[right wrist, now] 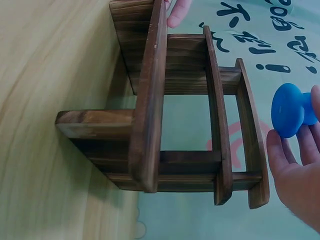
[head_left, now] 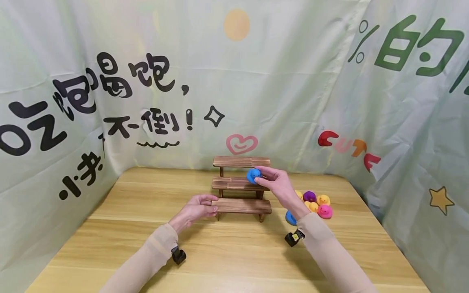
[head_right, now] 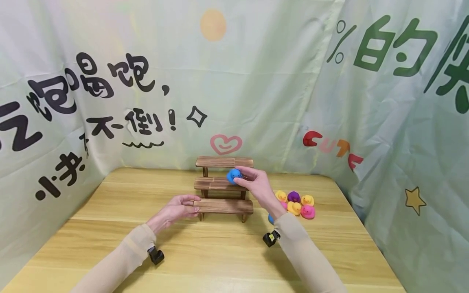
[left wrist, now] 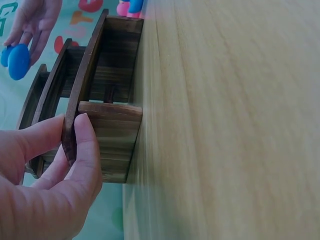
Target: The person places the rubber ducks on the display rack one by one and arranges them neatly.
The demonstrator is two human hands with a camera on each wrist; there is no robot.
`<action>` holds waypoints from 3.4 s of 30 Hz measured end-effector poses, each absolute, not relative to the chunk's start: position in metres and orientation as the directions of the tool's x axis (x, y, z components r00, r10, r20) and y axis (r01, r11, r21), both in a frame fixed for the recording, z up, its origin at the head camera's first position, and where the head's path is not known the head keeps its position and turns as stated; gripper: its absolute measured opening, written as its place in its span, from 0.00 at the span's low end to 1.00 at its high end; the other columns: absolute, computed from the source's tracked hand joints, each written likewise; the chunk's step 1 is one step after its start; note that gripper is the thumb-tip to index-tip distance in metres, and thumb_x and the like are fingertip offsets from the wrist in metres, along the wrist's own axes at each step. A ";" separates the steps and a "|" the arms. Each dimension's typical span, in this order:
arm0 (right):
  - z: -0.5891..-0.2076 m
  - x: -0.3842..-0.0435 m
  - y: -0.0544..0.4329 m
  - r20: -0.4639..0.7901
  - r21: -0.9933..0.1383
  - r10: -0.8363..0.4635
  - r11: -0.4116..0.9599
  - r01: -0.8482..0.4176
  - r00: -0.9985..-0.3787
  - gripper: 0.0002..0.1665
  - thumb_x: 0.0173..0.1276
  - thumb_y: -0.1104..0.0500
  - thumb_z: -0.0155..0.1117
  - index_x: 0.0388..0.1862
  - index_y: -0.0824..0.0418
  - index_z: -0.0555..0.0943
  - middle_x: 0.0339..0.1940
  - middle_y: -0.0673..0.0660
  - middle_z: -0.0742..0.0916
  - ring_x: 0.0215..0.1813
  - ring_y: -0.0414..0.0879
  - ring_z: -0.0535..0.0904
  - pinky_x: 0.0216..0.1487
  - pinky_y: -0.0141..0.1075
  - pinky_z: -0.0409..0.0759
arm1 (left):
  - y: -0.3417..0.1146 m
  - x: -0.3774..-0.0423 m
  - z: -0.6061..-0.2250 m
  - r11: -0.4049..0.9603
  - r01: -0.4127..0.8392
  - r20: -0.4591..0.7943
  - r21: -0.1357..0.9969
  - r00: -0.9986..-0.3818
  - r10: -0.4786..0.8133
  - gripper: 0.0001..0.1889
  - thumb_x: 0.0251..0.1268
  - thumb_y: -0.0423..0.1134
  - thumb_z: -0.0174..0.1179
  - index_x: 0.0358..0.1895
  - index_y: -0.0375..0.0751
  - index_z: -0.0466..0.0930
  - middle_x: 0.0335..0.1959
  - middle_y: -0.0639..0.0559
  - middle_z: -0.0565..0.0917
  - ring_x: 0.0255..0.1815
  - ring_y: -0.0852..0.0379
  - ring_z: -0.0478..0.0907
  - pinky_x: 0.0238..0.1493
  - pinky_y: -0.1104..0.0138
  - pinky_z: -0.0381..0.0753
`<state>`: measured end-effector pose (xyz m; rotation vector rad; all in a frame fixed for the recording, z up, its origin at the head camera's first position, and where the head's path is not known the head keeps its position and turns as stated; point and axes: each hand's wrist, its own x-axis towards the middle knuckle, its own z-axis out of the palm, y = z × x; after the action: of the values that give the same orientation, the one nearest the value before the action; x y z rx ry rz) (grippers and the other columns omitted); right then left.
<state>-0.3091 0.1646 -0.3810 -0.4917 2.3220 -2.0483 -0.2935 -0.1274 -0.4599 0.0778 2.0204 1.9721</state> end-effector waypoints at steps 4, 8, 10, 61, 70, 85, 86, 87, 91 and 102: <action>-0.376 -0.311 0.160 0.199 -0.970 -0.245 0.085 -0.226 -0.949 0.30 0.63 0.56 0.71 0.64 0.61 0.77 0.61 0.62 0.83 0.63 0.51 0.79 0.59 0.34 0.80 | -0.128 -0.294 -0.461 0.046 -0.175 -0.181 0.983 -0.946 0.269 0.21 0.59 0.21 0.62 0.57 0.29 0.75 0.40 0.44 0.76 0.37 0.53 0.82 0.48 0.61 0.86; -0.373 -0.313 0.156 0.211 -0.970 -0.248 0.070 -0.234 -0.946 0.30 0.64 0.57 0.71 0.64 0.63 0.77 0.59 0.61 0.84 0.60 0.49 0.79 0.58 0.35 0.80 | -0.128 -0.294 -0.460 0.048 -0.171 -0.178 0.984 -0.946 0.272 0.21 0.59 0.21 0.62 0.57 0.29 0.75 0.41 0.44 0.76 0.37 0.53 0.82 0.49 0.61 0.86; -0.372 -0.315 0.153 0.235 -0.964 -0.255 0.060 -0.257 -0.938 0.29 0.64 0.57 0.71 0.63 0.64 0.77 0.57 0.58 0.85 0.58 0.47 0.79 0.57 0.34 0.80 | -0.129 -0.294 -0.460 0.048 -0.169 -0.176 0.984 -0.947 0.270 0.21 0.59 0.21 0.61 0.57 0.29 0.75 0.41 0.43 0.75 0.38 0.53 0.82 0.49 0.60 0.86; -0.347 -0.381 0.092 0.251 -0.906 -0.350 0.244 -0.347 -0.902 0.24 0.62 0.58 0.72 0.58 0.58 0.81 0.57 0.59 0.85 0.63 0.50 0.78 0.63 0.45 0.77 | -0.128 -0.293 -0.463 0.030 -0.175 -0.177 0.984 -0.947 0.268 0.22 0.60 0.23 0.62 0.59 0.29 0.74 0.48 0.39 0.74 0.42 0.51 0.83 0.50 0.61 0.85; -0.350 -0.385 0.092 0.249 -0.913 -0.341 0.230 -0.337 -0.907 0.24 0.62 0.59 0.73 0.57 0.59 0.81 0.56 0.58 0.85 0.61 0.50 0.79 0.62 0.44 0.78 | -0.128 -0.293 -0.464 0.036 -0.172 -0.175 0.985 -0.946 0.273 0.22 0.60 0.22 0.62 0.59 0.29 0.74 0.44 0.41 0.75 0.40 0.52 0.84 0.50 0.61 0.85; -0.348 -0.385 0.088 0.229 -0.904 -0.355 0.268 -0.334 -0.906 0.25 0.63 0.60 0.71 0.60 0.59 0.81 0.59 0.60 0.84 0.62 0.52 0.79 0.65 0.46 0.77 | -0.128 -0.292 -0.459 0.070 -0.164 -0.178 0.984 -0.942 0.286 0.21 0.60 0.23 0.62 0.58 0.29 0.74 0.41 0.44 0.77 0.37 0.54 0.83 0.50 0.60 0.85; -0.347 -0.385 0.088 0.225 -0.905 -0.353 0.270 -0.330 -0.908 0.25 0.63 0.60 0.71 0.59 0.59 0.81 0.59 0.59 0.84 0.62 0.52 0.79 0.65 0.46 0.77 | -0.129 -0.292 -0.458 0.075 -0.163 -0.178 0.984 -0.941 0.289 0.21 0.61 0.23 0.62 0.59 0.29 0.74 0.41 0.44 0.77 0.37 0.53 0.83 0.50 0.59 0.85; -0.347 -0.385 0.088 0.222 -0.906 -0.351 0.271 -0.326 -0.910 0.25 0.63 0.60 0.71 0.59 0.59 0.81 0.59 0.59 0.84 0.62 0.51 0.79 0.65 0.46 0.76 | -0.129 -0.292 -0.458 0.079 -0.161 -0.177 0.984 -0.940 0.291 0.21 0.61 0.23 0.62 0.59 0.29 0.74 0.40 0.44 0.77 0.38 0.53 0.83 0.51 0.59 0.85; -0.346 -0.385 0.088 0.223 -0.908 -0.362 0.262 -0.328 -0.905 0.26 0.63 0.60 0.71 0.61 0.61 0.80 0.59 0.60 0.84 0.63 0.51 0.78 0.65 0.45 0.77 | -0.129 -0.292 -0.457 0.089 -0.160 -0.179 0.983 -0.937 0.298 0.21 0.61 0.23 0.61 0.59 0.29 0.73 0.40 0.44 0.77 0.38 0.53 0.83 0.52 0.57 0.84; -0.347 -0.384 0.087 0.206 -0.912 -0.365 0.264 -0.313 -0.908 0.25 0.63 0.59 0.71 0.60 0.57 0.81 0.60 0.58 0.84 0.62 0.51 0.78 0.65 0.46 0.76 | -0.129 -0.292 -0.458 0.077 -0.162 -0.178 0.984 -0.939 0.293 0.21 0.61 0.23 0.62 0.59 0.29 0.74 0.39 0.45 0.78 0.37 0.54 0.83 0.51 0.58 0.85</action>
<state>-0.3841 0.0872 -0.3469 -0.6602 2.4606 -1.7586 -0.2924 -0.1294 -0.4577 0.1304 2.0324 1.9274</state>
